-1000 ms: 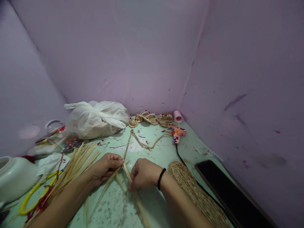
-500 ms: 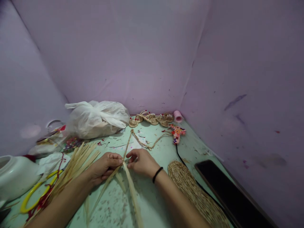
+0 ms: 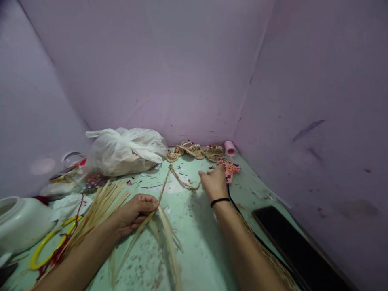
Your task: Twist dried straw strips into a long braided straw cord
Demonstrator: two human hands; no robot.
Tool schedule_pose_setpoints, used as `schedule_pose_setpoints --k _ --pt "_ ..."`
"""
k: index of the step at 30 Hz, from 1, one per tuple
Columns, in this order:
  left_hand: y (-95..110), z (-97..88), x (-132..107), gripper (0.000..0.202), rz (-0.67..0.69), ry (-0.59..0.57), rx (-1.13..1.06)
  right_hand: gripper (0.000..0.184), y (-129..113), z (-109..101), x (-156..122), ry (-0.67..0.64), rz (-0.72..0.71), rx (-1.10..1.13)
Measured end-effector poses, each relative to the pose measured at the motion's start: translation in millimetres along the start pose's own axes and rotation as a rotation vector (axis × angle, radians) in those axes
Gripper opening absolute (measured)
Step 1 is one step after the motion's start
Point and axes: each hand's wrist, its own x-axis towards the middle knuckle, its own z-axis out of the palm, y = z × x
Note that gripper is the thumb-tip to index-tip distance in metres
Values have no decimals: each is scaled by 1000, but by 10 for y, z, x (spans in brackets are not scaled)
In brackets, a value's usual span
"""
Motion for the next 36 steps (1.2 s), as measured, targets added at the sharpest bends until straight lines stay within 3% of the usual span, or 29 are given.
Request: schedule_pose_setpoints --k 3,5,7,9,11,13,22,28,33,36 --pt "-2 -7 1 30 -1 4 3 15 -66 46 -219 -218 -183 -251" --pt "-12 -11 3 29 0 0 0 19 -152 139 -440 -423 -183 -312" --pt "-28 -16 8 27 10 -8 -1 19 -226 252 -664 -633 -67 -179" --pt "-46 -19 15 25 21 -10 8 14 -261 354 -846 -829 165 19" --pt "-59 -19 20 23 34 -4 26 12 -254 421 -957 -934 372 114" --pt "-60 -14 20 21 43 4 52 13 -218 450 -993 -932 417 97" --pt "14 -6 -23 15 23 37 257 14 23 504 -927 -862 195 76" --pt "85 -13 -96 18 92 226 835 11 108 586 -996 -800 234 71" --pt "128 259 -309 21 139 501 1295 8 79 594 -1052 -731 284 197" --pt "79 498 -402 26 130 528 1401 3 95 620 -1087 -663 315 332"
